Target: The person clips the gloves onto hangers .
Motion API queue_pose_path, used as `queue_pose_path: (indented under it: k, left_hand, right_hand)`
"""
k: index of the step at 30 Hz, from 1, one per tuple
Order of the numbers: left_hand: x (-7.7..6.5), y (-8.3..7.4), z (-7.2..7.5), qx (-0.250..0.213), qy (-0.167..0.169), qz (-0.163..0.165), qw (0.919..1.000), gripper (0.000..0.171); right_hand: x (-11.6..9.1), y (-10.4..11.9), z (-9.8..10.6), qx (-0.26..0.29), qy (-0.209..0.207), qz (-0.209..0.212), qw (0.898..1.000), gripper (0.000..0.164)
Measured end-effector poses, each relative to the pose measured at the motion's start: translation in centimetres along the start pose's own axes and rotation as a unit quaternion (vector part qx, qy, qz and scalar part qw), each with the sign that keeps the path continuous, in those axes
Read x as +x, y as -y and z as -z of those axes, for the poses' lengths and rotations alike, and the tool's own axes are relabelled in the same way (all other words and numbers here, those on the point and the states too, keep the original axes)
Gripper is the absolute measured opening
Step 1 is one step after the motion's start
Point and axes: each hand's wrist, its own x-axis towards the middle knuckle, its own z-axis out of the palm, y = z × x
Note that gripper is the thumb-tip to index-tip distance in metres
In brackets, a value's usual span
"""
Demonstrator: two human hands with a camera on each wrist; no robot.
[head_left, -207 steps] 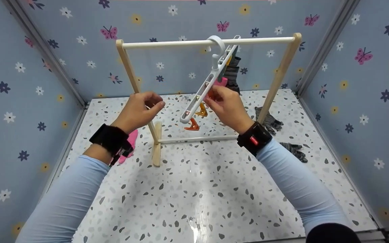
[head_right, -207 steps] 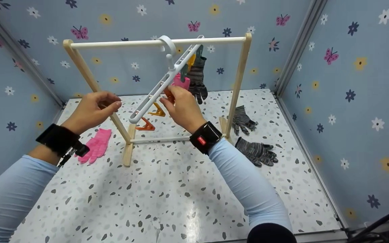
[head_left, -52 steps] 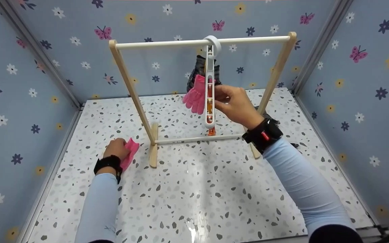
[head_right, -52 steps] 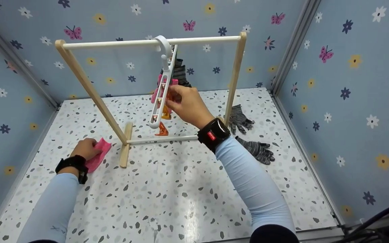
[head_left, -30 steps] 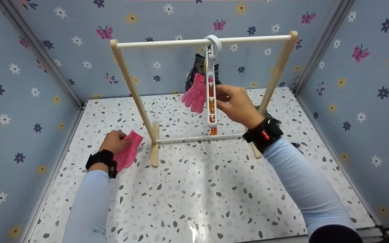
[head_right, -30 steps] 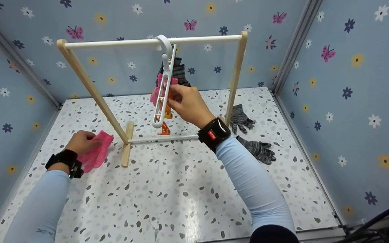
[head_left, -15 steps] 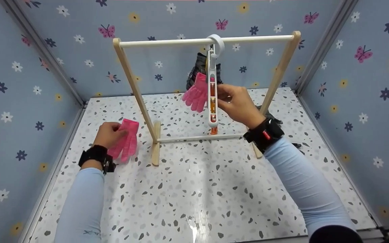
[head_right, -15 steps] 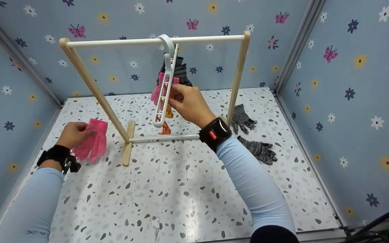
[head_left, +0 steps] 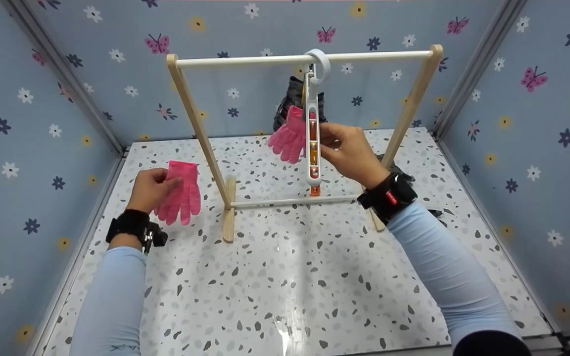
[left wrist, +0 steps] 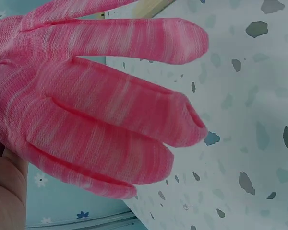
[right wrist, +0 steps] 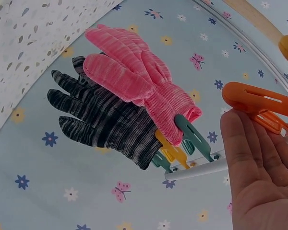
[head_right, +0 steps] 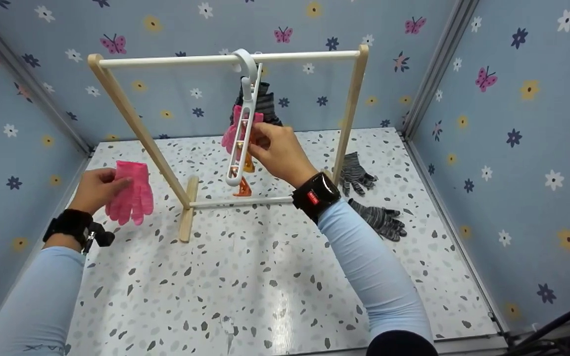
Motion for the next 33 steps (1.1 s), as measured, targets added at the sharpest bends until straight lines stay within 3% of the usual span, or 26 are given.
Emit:
queue_pose_path:
  k: [13,20,28,33]
  left_hand:
    - [-0.6,-2.8,0.5,-0.073,-0.031,-0.004,0.9969,0.039]
    - [-0.8,-3.5,0.4,-0.107,-0.05,-0.017,0.9928,0.038]
    - [-0.9,-4.5,0.1,-0.18,-0.055,-0.04,0.9813,0.038]
    - [-1.0,-5.6,-0.1,-0.199,-0.045,-0.05,0.9777,0.035]
  right_hand:
    - [-0.1,0.0,0.0,0.0,-0.003,0.001,1.0,0.029]
    - [-0.1,-0.1,-0.1,0.012,-0.008,0.019,1.0,0.026]
    - [0.0,-0.2,-0.2,0.011,-0.012,0.018,1.0,0.024]
    - [0.0,-0.2,-0.1,0.009,-0.016,0.019,1.0,0.022]
